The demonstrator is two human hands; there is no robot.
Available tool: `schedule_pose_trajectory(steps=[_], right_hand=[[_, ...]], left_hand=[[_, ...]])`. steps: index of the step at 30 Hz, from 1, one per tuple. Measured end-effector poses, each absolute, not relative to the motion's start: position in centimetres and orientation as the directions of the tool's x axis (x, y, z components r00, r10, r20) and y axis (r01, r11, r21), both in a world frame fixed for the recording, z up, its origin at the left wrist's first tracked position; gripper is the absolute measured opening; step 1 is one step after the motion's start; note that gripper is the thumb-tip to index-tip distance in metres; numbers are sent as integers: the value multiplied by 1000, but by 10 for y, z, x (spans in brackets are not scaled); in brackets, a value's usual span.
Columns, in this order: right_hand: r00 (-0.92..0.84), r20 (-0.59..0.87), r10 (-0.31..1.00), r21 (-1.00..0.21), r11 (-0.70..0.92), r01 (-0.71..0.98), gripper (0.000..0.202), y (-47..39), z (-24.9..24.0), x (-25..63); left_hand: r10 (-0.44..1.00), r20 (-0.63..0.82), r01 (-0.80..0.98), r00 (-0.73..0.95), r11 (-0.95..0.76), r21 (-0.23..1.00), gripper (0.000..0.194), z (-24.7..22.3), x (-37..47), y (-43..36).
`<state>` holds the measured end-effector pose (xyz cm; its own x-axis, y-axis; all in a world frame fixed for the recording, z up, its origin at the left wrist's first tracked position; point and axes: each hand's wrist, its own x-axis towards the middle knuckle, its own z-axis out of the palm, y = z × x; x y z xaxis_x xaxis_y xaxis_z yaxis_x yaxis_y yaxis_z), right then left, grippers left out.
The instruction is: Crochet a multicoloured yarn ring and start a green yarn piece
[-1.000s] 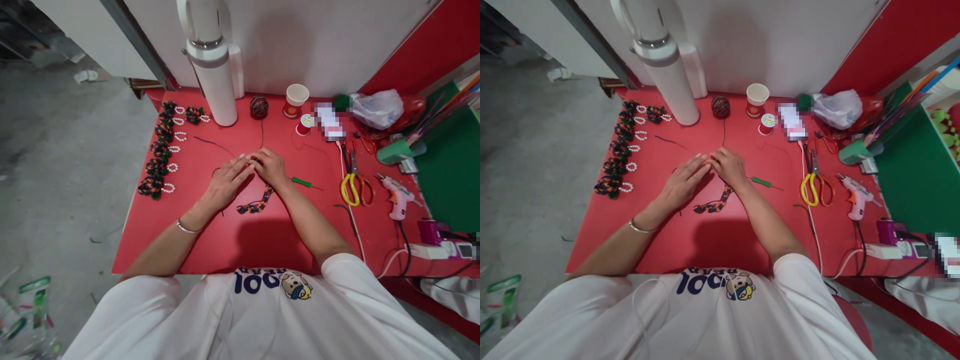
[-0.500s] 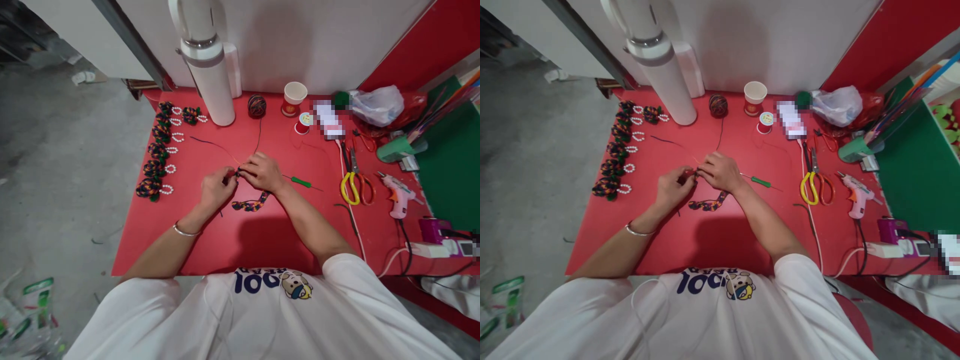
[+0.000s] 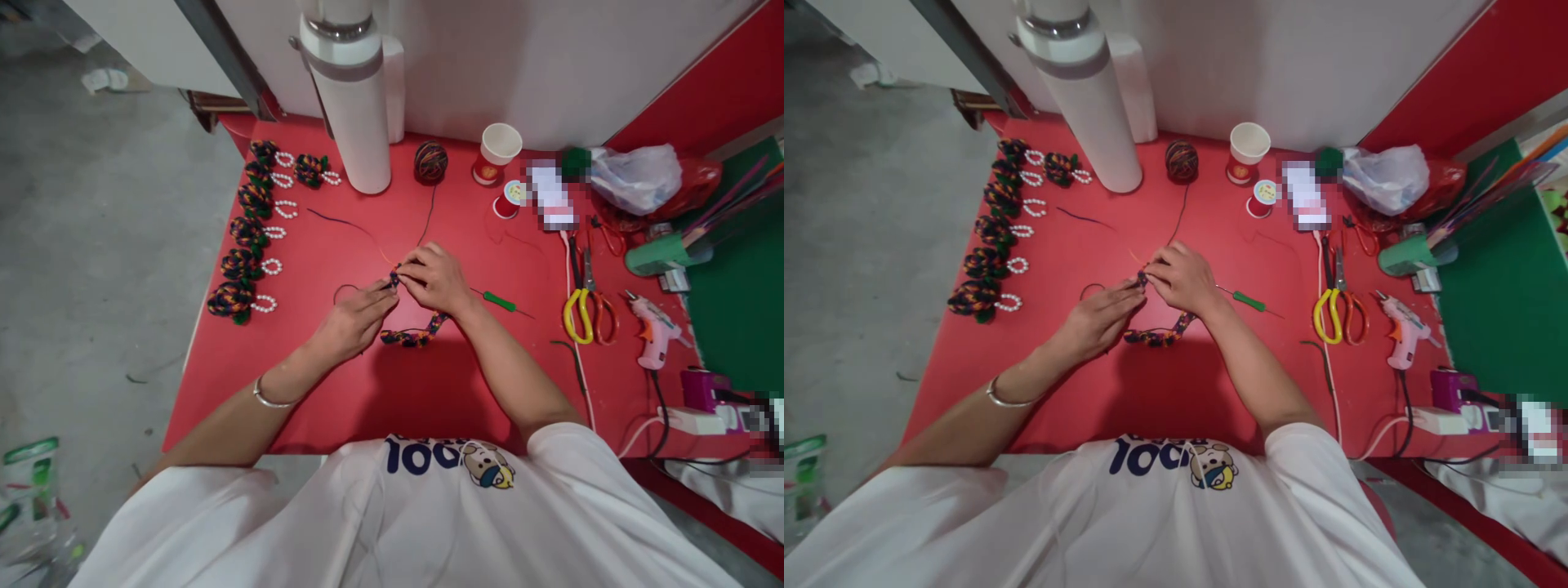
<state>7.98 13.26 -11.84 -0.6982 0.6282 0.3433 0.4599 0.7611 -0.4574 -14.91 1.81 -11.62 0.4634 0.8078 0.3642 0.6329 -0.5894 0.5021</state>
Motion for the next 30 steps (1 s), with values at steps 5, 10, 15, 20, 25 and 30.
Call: schedule_pose_trajectory(steps=[5, 10, 15, 20, 25, 30], right_hand=[[-700, 310, 643, -471, 743, 475, 30, 133, -118, 82], [-691, 339, 638, -455, 754, 473, 34, 134, -119, 81], [-700, 322, 638, -458, 752, 475, 33, 133, -119, 81], [-689, 338, 642, -451, 753, 480, 34, 136, -121, 80], [-671, 373, 641, -444, 758, 477, 35, 131, -117, 81], [-650, 440, 619, -423, 782, 458, 31, 75, -108, 93]], left_hand=[[811, 306, 593, 499, -577, 562, 65, -113, -142, 5], [858, 275, 596, 434, -502, 627, 23, -112, -139, 8], [857, 283, 584, 430, -503, 637, 28, -110, -140, 12], [853, 270, 617, 446, -512, 598, 31, -111, -138, 12], [821, 335, 592, 462, -567, 574, 19, -110, -139, 14], [805, 397, 584, 441, -593, 554, 25, -113, -141, 15]])
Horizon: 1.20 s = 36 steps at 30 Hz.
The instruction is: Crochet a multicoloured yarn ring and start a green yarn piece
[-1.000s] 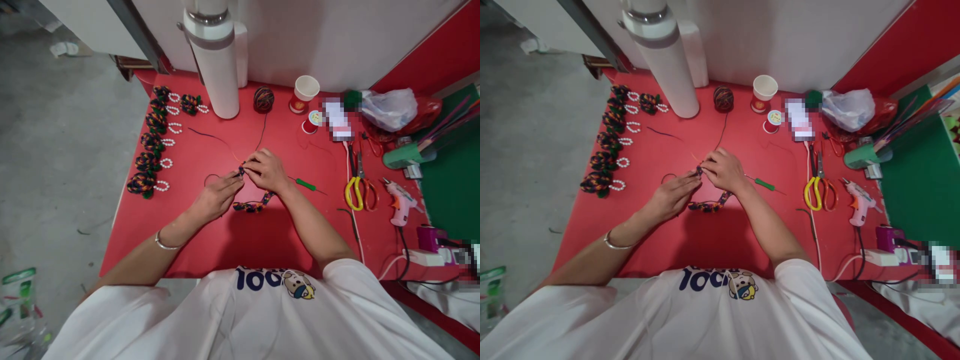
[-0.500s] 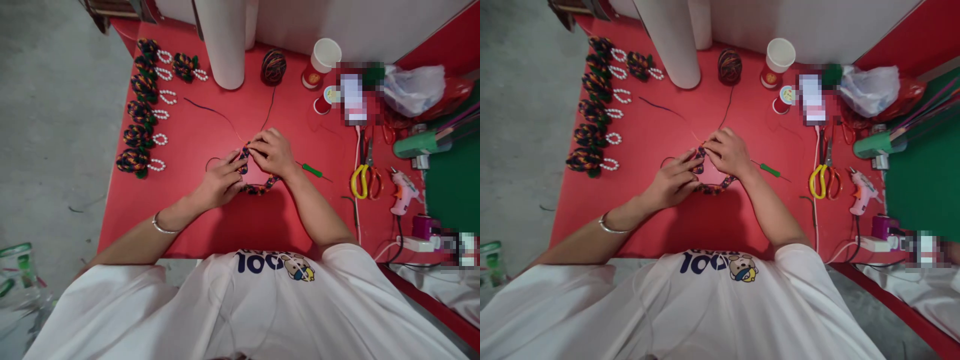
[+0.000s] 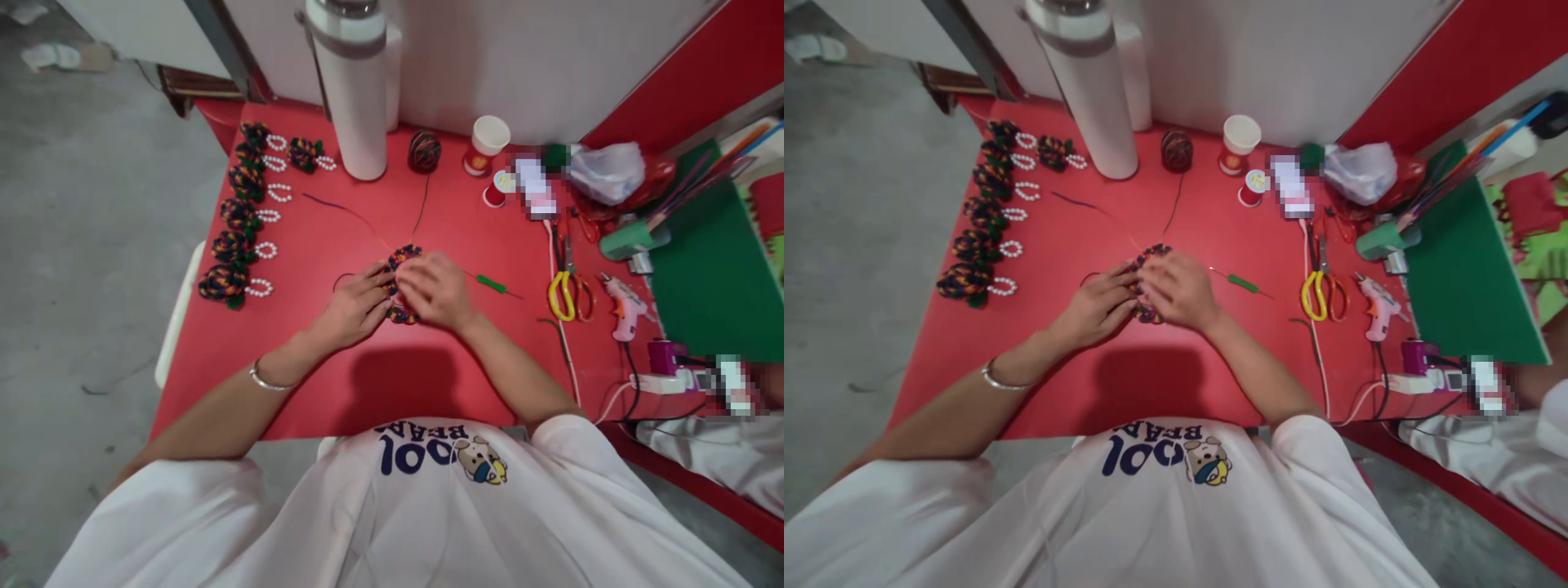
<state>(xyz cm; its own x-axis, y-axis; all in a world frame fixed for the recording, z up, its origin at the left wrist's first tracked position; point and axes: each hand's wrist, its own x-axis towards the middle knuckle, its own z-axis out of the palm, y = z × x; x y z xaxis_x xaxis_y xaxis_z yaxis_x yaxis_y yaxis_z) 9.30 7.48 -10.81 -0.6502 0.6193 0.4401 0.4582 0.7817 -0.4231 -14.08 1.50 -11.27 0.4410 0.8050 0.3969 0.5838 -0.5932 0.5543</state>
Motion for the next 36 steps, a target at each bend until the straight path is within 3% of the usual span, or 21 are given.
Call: schedule_pose_trajectory(steps=[4, 7, 12, 16, 19, 22, 28, 36], right_hand=[[-821, 410, 398, -281, 911, 301, 37, 39, -117, 101], [-817, 430, 384, -219, 923, 318, 23, 44, -122, 103], [-834, 410, 369, -221, 927, 302, 20, 82, -119, 105], [-871, 373, 318, -277, 935, 223, 15, 104, -120, 101], [-840, 373, 393, -310, 907, 286, 30, 108, -122, 98], [-830, 387, 401, -310, 905, 292, 31, 107, -123, 96], [-824, 421, 380, -291, 917, 275, 31, 107, -125, 96], [-817, 422, 393, -285, 913, 292, 29, 109, -123, 101]], left_hand=[[809, 415, 611, 417, -588, 530, 27, -118, -140, 15], [812, 446, 616, 378, -580, 533, 23, -120, -140, 17], [800, 520, 690, 300, -558, 461, 16, -122, -148, 25], [808, 481, 756, 340, -539, 371, 39, -124, -153, 28], [814, 471, 801, 341, -514, 308, 62, -121, -153, 26], [777, 479, 766, 408, -577, 284, 73, -117, -153, 25], [779, 464, 758, 422, -584, 290, 58, -118, -154, 22], [740, 489, 728, 462, -631, 268, 52, -117, -151, 21]])
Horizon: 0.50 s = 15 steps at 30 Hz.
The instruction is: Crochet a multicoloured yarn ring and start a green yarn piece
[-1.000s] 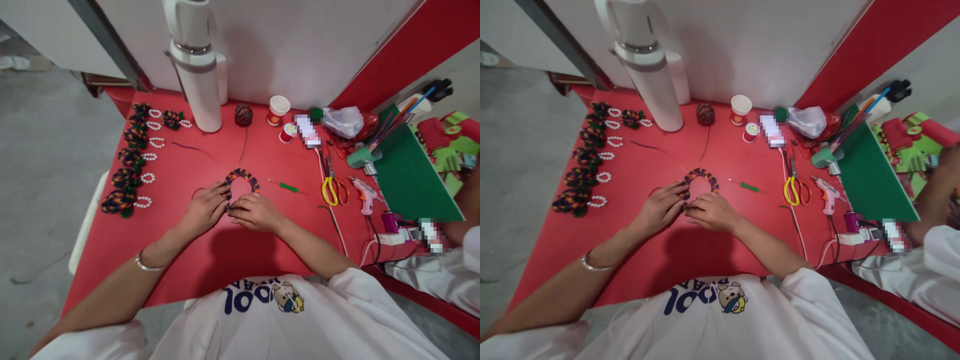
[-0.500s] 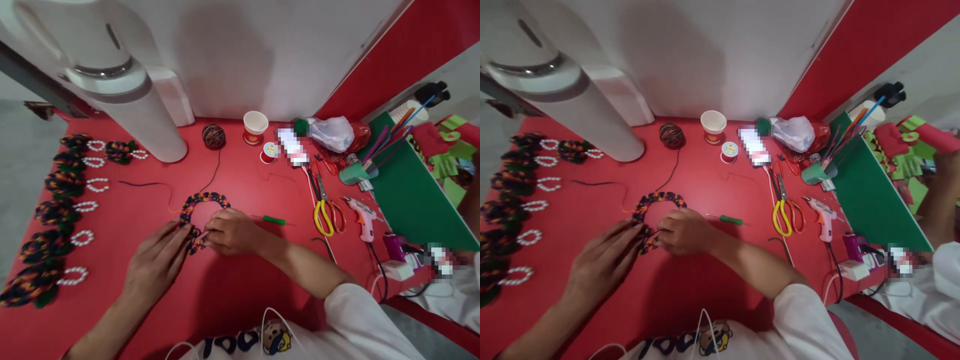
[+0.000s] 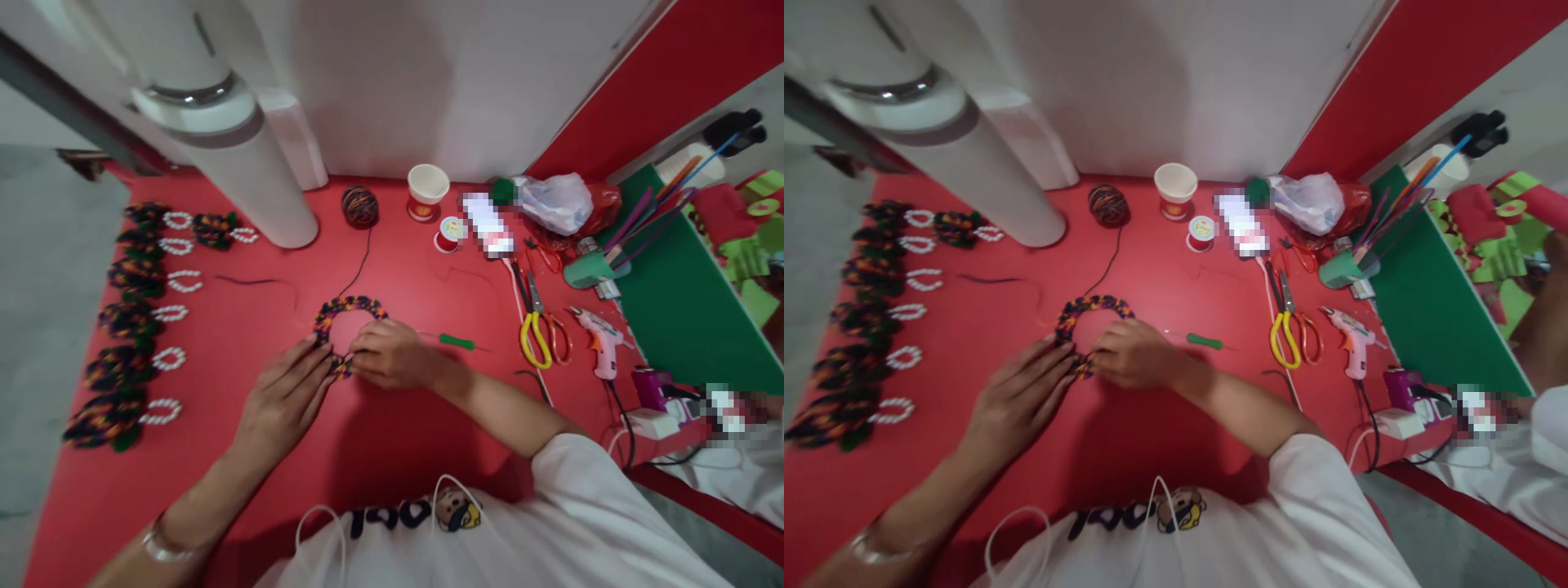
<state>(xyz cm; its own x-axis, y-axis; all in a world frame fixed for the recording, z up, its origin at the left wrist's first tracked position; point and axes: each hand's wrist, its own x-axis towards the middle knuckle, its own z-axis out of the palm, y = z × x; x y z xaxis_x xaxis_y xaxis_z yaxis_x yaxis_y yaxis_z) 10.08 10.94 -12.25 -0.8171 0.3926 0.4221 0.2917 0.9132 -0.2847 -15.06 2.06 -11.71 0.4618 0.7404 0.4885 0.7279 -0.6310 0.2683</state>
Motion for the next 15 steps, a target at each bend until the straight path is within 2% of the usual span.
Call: schedule_pose_trajectory(steps=[6, 12, 15], right_hand=[[-759, 537, 367, -277, 927, 252, 21, 111, -123, 100], [-756, 500, 423, -218, 906, 363, 28, 107, -119, 100], [-756, 480, 445, -206, 895, 396, 23, 98, -117, 100]], left_hand=[[745, 473, 730, 471, -630, 265, 27, -115, -146, 19], [834, 362, 811, 417, -521, 267, 32, -114, -140, 17], [843, 338, 813, 418, -513, 275, 34, -113, -138, 17]])
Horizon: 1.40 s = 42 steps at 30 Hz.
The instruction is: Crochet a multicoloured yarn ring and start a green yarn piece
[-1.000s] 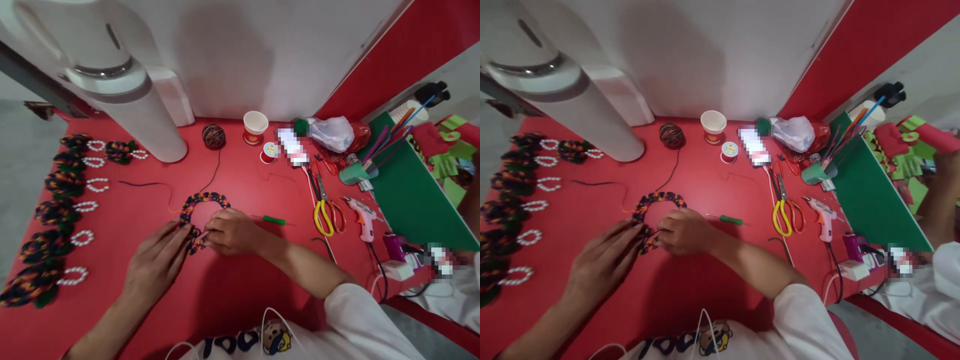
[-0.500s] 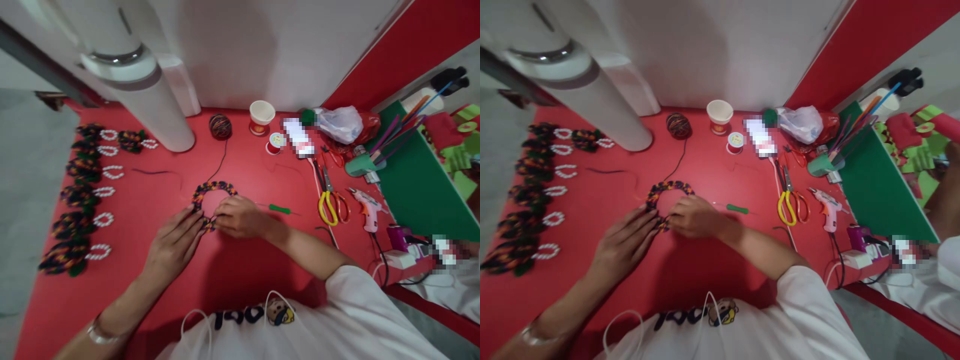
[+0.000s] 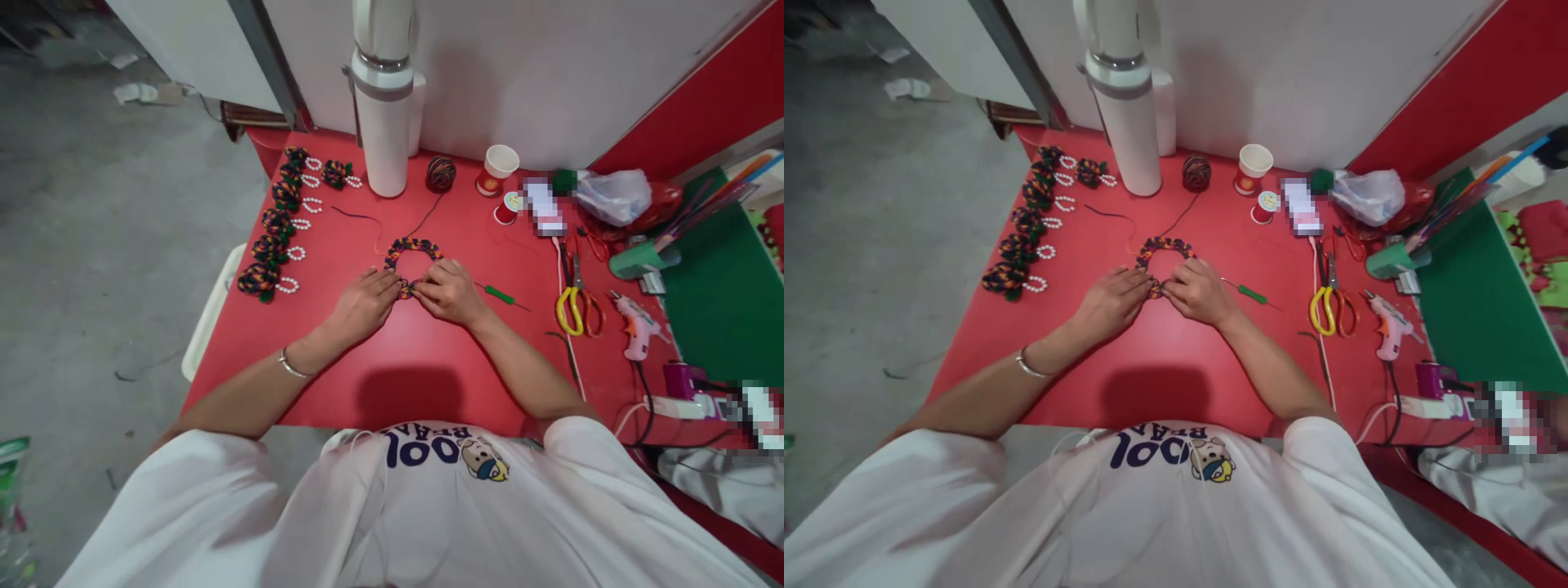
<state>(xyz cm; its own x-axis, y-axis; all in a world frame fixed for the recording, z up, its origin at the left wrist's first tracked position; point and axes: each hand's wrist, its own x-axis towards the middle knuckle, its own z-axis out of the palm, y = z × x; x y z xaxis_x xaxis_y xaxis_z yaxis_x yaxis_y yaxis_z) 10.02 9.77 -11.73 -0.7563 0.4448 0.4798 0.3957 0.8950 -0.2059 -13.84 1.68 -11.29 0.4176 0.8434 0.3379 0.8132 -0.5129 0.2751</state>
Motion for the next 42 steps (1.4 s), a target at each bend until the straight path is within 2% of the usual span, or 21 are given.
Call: schedule_pose_trajectory(steps=[4, 8, 12, 15, 21, 24, 29, 32, 34, 37, 40, 42], right_hand=[[-724, 482, 493, -216, 868, 448, 25, 74, -117, 90], [-730, 418, 541, -254, 841, 477, 31, 53, -119, 76], [-691, 403, 599, -265, 800, 539, 32, 50, -120, 76], [-685, 393, 614, -271, 789, 552, 31, 53, -119, 78], [-663, 390, 639, -279, 768, 576, 30, 57, -118, 78], [-647, 403, 647, -278, 760, 587, 28, 58, -119, 82], [-469, 469, 748, -383, 651, 655, 39, 68, -117, 94], [-403, 497, 768, -394, 614, 684, 44, 78, -110, 88], [-483, 444, 755, -381, 647, 661, 49, 84, -108, 76], [-614, 267, 742, -374, 668, 644, 57, 89, -111, 57], [-648, 107, 754, -373, 635, 677, 61, 90, -114, 48], [-635, 96, 767, -375, 619, 691, 62, 92, -112, 47]], left_hand=[[848, 342, 827, 405, -500, 259, 34, -113, -139, 18], [833, 335, 830, 441, -520, 201, 34, -111, -139, 20], [819, 287, 826, 497, -547, 134, 35, -105, -140, 20], [827, 239, 824, 508, -548, 147, 36, -101, -139, 19], [859, 117, 849, 499, -511, 134, 47, -94, -131, 3], [869, 50, 860, 493, -495, 128, 62, -87, -128, -8], [873, -25, 869, 488, -482, 115, 72, -80, -124, -13], [878, -18, 873, 478, -473, 119, 73, -82, -123, -13], [883, -3, 875, 470, -465, 136, 72, -85, -122, -13], [892, 17, 877, 452, -447, 173, 72, -88, -121, -14], [907, 18, 891, 421, -417, 178, 72, -89, -119, -17], [921, 11, 906, 390, -386, 172, 72, -89, -118, -18]])
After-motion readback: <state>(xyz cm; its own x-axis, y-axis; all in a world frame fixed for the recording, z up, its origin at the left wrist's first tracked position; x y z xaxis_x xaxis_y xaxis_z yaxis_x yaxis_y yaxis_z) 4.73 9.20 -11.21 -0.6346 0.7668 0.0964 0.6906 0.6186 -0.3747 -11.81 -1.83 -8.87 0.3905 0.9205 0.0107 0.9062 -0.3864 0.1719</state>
